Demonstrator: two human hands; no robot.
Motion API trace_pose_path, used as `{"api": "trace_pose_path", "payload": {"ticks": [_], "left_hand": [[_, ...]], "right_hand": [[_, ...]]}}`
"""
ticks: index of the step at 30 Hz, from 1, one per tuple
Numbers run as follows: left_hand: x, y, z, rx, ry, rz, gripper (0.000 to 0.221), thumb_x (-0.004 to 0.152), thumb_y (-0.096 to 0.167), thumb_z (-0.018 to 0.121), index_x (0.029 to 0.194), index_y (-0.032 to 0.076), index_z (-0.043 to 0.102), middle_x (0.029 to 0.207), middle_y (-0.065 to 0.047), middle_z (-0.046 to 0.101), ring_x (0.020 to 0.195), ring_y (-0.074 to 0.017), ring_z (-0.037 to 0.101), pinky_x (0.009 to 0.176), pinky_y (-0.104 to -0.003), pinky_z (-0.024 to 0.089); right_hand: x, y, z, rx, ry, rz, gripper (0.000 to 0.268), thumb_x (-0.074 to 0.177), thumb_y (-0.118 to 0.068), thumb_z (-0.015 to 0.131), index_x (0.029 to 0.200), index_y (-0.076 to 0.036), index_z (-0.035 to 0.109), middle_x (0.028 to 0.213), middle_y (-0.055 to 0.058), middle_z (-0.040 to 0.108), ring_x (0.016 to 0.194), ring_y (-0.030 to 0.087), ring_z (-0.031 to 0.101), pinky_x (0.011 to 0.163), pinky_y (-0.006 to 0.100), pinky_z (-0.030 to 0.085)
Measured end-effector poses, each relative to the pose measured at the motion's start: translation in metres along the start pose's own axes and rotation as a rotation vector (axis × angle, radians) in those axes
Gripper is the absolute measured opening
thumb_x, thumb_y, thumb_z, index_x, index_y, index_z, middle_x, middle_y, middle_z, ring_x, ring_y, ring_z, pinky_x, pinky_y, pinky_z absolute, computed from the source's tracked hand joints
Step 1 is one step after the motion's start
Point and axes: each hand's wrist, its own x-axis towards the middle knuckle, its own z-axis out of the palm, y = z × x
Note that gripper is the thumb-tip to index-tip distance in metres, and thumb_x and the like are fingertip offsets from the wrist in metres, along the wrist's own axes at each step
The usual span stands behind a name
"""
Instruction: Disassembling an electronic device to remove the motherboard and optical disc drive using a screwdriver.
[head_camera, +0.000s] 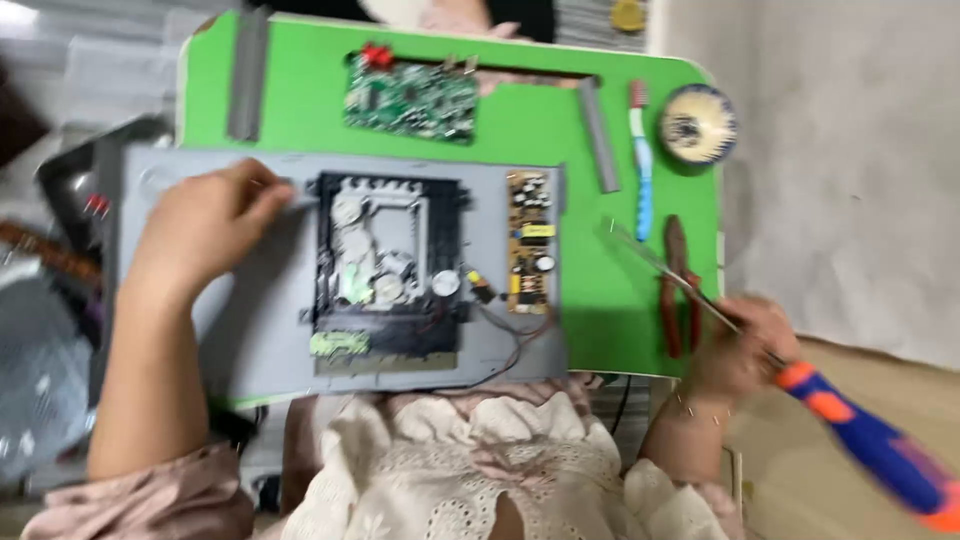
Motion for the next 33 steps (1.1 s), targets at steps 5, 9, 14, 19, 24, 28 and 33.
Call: {"api": "trace_pose_path", "payload": {"ticks": [5,9,14,19,24,28,33], "left_hand": [[0.051,0.005,0.001,0.123,0.181,0.091,0.031,0.111,0.038,0.064,0.112,0.009,0.073,0.086,-0.010,0.076,0.077,-0.0356,0.071,0.069,-0.047,0.054],[0.092,0.003,0.033,0.098,0.593,0.320,0.022,0.105,0.020,0.074,0.118,0.002,0.069,0.107,-0.018,0.064,0.095,-0.0370,0.064,0.083,-0.046,0.053],[0.102,0.008,0.067,-0.078,0.651,0.379,0.028,0.105,0.015,0.069,0.125,-0.003,0.064,0.124,-0.022,0.058,0.111,-0.0378,0.055,0.095,-0.047,0.046],[0.110,-0.008,0.072,-0.160,0.598,0.366,0.027,0.111,0.017,0.064,0.128,-0.004,0.064,0.121,-0.023,0.060,0.108,-0.0416,0.057,0.094,-0.050,0.045],[0.108,-0.011,0.074,-0.119,0.582,0.371,0.014,0.106,0.010,0.071,0.116,-0.001,0.073,0.119,-0.018,0.065,0.109,-0.0358,0.058,0.095,-0.045,0.047],[0.114,-0.017,0.079,-0.106,0.589,0.353,0.014,0.103,0.006,0.069,0.116,0.002,0.072,0.120,-0.017,0.064,0.111,-0.0369,0.058,0.097,-0.045,0.046],[0.126,-0.033,0.088,-0.185,0.568,0.411,0.019,0.094,-0.002,0.072,0.110,0.009,0.073,0.110,-0.017,0.066,0.108,-0.0439,0.064,0.098,-0.052,0.048]], "right_hand": [[0.075,-0.057,0.062,-0.177,-0.260,-0.077,0.010,0.089,0.005,0.075,0.100,0.004,0.074,0.092,0.016,0.068,0.078,0.024,0.057,0.076,0.035,0.048],[0.098,-0.037,0.119,-0.048,-0.332,-0.220,0.031,0.092,-0.022,0.077,0.107,0.005,0.076,0.092,0.014,0.071,0.078,0.022,0.065,0.073,0.032,0.054],[0.089,-0.037,0.151,0.045,-0.436,-0.119,0.037,0.104,-0.031,0.057,0.108,0.003,0.073,0.095,0.014,0.071,0.073,0.017,0.062,0.062,0.028,0.050],[0.088,-0.034,0.158,0.059,-0.554,0.011,0.028,0.101,-0.024,0.063,0.098,0.001,0.076,0.083,0.007,0.069,0.064,0.014,0.055,0.060,0.027,0.044],[0.091,-0.049,0.154,0.110,-0.454,-0.040,0.025,0.101,-0.018,0.063,0.101,0.005,0.073,0.085,0.010,0.067,0.070,0.017,0.057,0.065,0.029,0.046],[0.088,-0.040,0.155,0.016,-0.505,-0.069,0.010,0.094,-0.008,0.071,0.096,0.001,0.075,0.082,0.006,0.066,0.066,0.016,0.057,0.064,0.028,0.047],[0.081,-0.024,0.154,0.110,-0.551,-0.030,0.016,0.104,-0.014,0.063,0.105,-0.011,0.078,0.086,0.012,0.071,0.078,0.035,0.068,0.075,0.043,0.054]]}}
